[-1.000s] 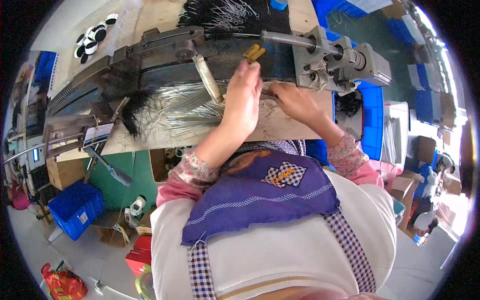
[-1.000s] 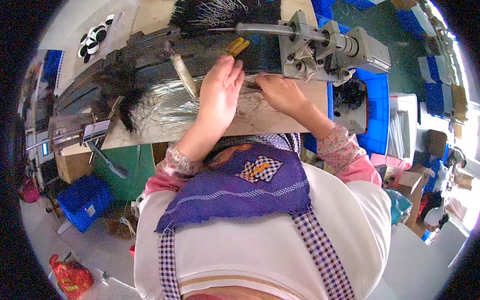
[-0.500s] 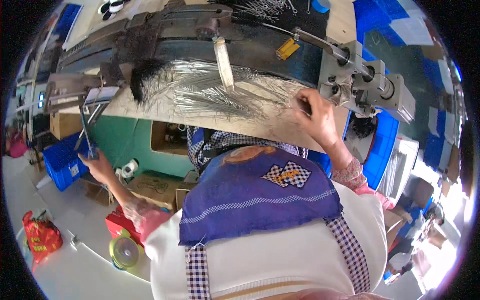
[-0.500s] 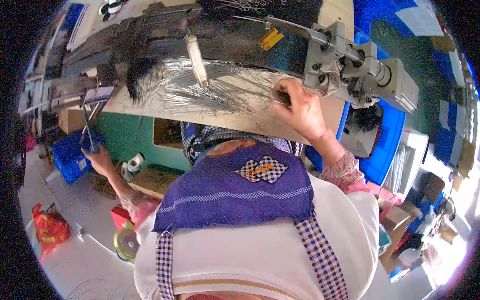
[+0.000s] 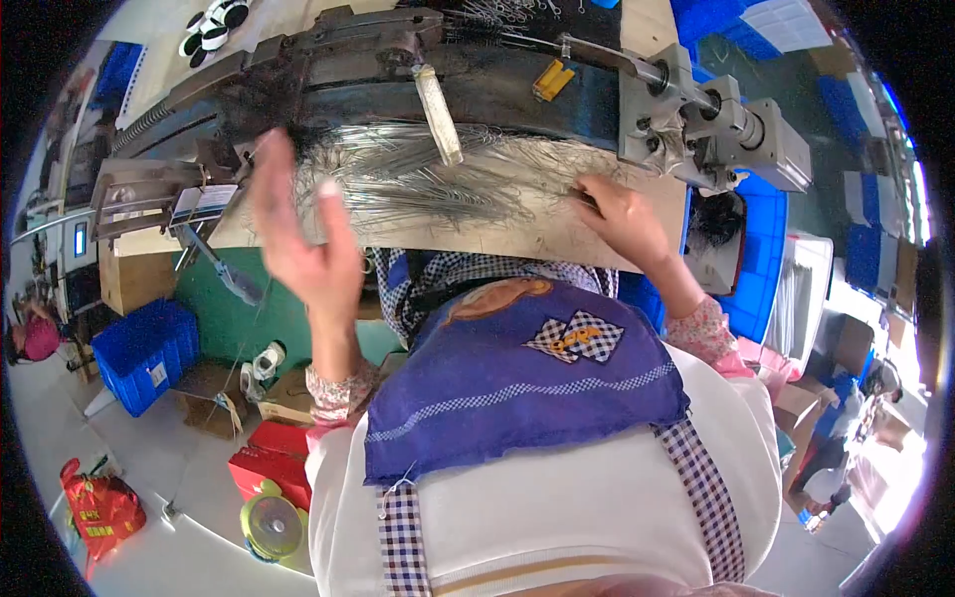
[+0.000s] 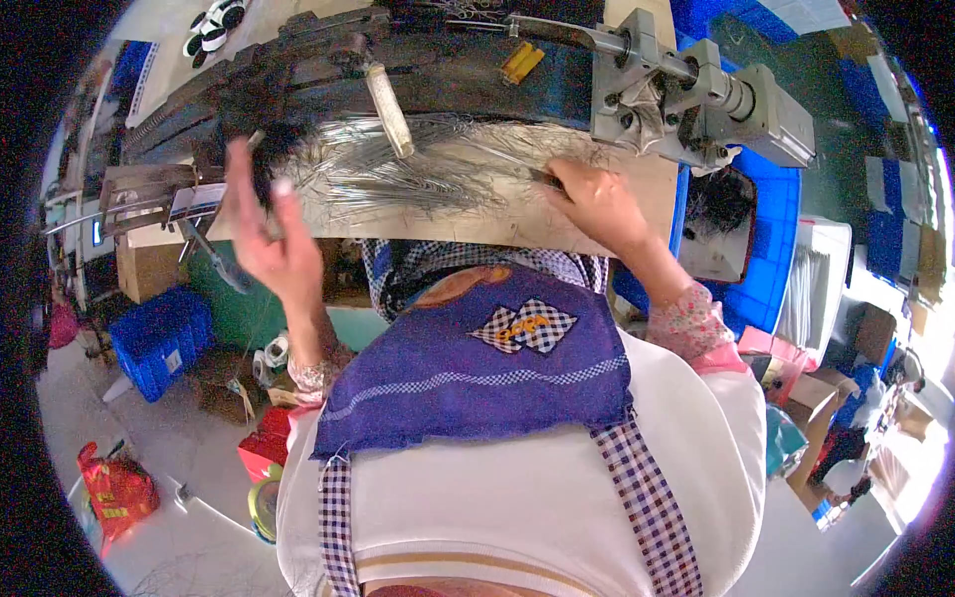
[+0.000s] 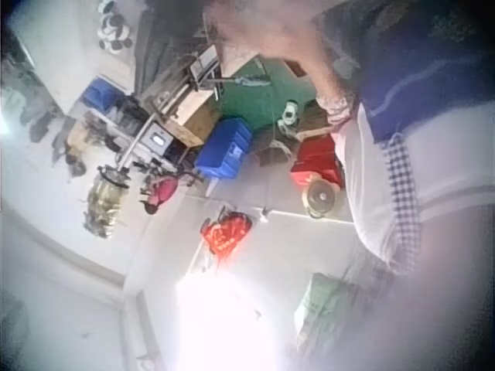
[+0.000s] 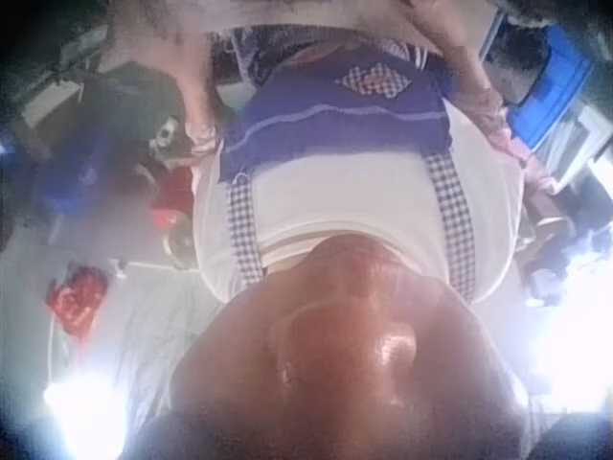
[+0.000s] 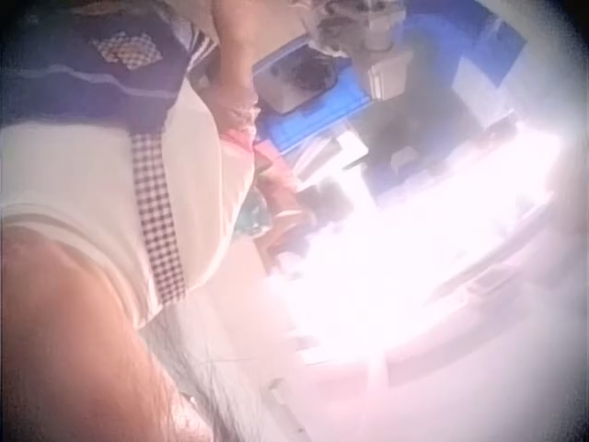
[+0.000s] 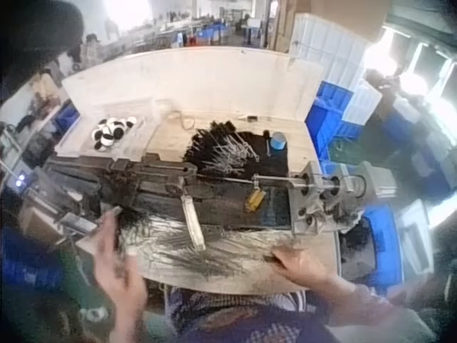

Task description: Grouping and securing bundles of black synthetic fibers at a factory workbench.

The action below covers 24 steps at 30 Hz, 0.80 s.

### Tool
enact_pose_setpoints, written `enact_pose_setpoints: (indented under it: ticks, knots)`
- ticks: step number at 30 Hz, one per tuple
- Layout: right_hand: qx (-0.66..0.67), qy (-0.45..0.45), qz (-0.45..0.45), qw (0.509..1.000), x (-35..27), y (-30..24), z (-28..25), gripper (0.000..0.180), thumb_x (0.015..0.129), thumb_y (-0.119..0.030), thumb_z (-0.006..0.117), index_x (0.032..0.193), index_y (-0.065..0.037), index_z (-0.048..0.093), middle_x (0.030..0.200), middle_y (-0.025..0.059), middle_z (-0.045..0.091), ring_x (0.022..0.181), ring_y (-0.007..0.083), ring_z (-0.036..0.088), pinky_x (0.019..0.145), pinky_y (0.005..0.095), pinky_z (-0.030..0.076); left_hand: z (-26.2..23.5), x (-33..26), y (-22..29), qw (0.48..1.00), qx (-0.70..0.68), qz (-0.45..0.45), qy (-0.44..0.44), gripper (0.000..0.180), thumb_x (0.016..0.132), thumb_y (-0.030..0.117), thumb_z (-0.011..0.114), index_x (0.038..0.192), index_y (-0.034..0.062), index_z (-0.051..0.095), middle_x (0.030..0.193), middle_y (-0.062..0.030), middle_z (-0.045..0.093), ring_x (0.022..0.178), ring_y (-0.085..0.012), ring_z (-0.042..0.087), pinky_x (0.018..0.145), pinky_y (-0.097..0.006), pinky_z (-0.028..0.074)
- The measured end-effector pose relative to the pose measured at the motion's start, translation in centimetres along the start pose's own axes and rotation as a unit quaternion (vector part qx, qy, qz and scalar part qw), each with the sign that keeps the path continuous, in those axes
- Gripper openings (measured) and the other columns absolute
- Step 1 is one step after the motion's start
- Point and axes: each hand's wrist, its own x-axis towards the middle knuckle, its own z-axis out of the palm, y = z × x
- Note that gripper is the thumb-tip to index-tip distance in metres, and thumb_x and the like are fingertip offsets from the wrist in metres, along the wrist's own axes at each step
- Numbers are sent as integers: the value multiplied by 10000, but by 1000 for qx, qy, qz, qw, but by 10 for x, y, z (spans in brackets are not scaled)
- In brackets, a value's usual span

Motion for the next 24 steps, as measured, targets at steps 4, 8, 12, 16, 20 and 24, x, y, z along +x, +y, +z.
enact_pose_setpoints:
  ticks: [4,8,12,16,20,24]
  knots:
    - [-51,24,-45,997,10,-24,-68,178,859,-174,606,955,-27,578,889,139,614,790,344,615,663,405,492,15,35,56,949,-240,97,-183,519,845,134,633,1321,17,464,1239,-135,583,1167,-289,535,1052,-459,362]
    - [-48,56,-129,989,46,-62,-116,148,818,-128,622,933,-43,586,847,108,609,742,311,617,630,383,496,61,44,94,937,-269,155,-162,595,833,172,653,1353,26,403,1121,-150,633,1079,-302,587,984,-448,429]
    - [-50,120,-215,968,66,-105,-153,119,800,-111,630,905,-67,596,796,90,600,704,290,613,621,389,497,68,41,78,891,-285,-13,-354,453,896,180,579,1287,0,439,1055,-190,601,889,-286,639,768,-362,501]
    - [42,190,-212,958,87,-85,-150,164,851,-96,629,1003,-34,628,826,113,607,702,279,591,653,320,487,25,7,46,851,-425,-207,-227,243,982,185,457,1109,-1,546,980,-96,598,764,-168,590,707,-296,479]
    - [-68,199,-232,950,118,-47,-121,141,807,-89,586,942,-57,612,853,73,569,794,249,606,668,348,513,26,-9,7,870,-354,-268,-214,232,997,180,429,1101,6,541,979,-62,558,862,-122,534,830,-281,443]
    - [-129,155,-232,952,144,-52,-96,213,761,-71,592,972,-59,615,871,67,562,858,249,602,710,333,522,62,-7,56,745,-509,-380,-203,228,1001,238,421,987,46,545,864,-36,487,832,-143,499,657,-262,481]
